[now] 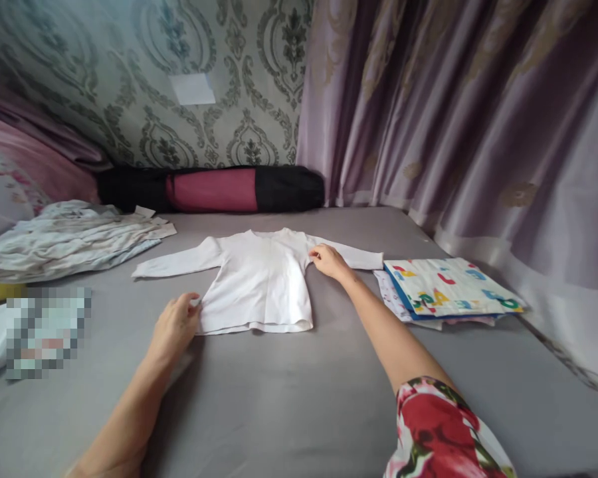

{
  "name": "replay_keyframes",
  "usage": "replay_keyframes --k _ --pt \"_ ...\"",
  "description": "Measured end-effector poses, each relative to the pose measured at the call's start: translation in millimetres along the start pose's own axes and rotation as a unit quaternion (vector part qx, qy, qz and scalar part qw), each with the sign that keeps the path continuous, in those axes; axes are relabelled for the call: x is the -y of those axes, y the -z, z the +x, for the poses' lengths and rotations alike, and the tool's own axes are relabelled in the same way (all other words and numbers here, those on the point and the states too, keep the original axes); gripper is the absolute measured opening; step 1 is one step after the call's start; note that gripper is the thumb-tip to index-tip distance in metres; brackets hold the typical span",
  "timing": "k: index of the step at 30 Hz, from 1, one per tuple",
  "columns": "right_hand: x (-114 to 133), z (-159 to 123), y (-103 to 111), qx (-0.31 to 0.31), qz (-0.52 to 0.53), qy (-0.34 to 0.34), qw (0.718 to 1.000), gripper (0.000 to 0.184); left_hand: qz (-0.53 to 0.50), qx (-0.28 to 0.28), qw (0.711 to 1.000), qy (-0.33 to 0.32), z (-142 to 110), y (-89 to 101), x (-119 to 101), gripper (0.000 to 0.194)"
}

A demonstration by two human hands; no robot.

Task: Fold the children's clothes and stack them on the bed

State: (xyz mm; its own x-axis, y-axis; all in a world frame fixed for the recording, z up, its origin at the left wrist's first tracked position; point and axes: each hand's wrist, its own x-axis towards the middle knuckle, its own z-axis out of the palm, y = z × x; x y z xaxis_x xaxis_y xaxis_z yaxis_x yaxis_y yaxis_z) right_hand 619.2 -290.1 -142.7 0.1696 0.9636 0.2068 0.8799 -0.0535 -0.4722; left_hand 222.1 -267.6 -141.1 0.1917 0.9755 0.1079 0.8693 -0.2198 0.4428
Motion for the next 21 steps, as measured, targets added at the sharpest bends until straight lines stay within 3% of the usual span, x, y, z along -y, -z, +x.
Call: replay_keyframes --k 3,5,7,9,12,14,16,18,21 --pt "5 -8 1 0.026 -0.031 0.031 0.999 0.022 0.055 -0.059 0.992 -0.095 -3 3.4 -15 0.032" --pt "9 -10 1 0.040 -0.057 0.042 0.997 0.023 0.043 -0.077 0.977 -0.195 -7 4.4 -38 0.030" --pt "12 -12 1 0.045 -0.083 0.049 0.994 0.024 0.018 -0.042 0.946 -0.322 -15 1.5 -69 0.027" --pt "14 -14 0 0.040 -0.105 0.058 0.992 0.025 0.015 0.040 0.894 -0.446 -28 -5.2 -103 0.030" --pt "14 -17 -1 0.028 -0.121 0.078 0.989 0.026 0.058 0.105 0.815 -0.567 -46 -17.6 -150 0.042" --pt "13 -17 -2 0.023 -0.120 0.084 0.989 0.026 0.096 0.118 0.779 -0.608 -53 -25.2 -172 0.038" --pt "11 -13 -1 0.028 -0.109 0.081 0.990 0.026 0.140 0.124 0.762 -0.620 -53 -32.3 -186 0.024" --pt "8 -8 1 0.041 -0.096 0.074 0.992 0.025 0.175 0.120 0.759 -0.616 -49 -39.4 -191 0.015" --pt "4 -2 4 0.068 -0.091 0.084 0.990 0.024 0.190 0.103 0.763 -0.609 -40 -48.6 -188 0.019"
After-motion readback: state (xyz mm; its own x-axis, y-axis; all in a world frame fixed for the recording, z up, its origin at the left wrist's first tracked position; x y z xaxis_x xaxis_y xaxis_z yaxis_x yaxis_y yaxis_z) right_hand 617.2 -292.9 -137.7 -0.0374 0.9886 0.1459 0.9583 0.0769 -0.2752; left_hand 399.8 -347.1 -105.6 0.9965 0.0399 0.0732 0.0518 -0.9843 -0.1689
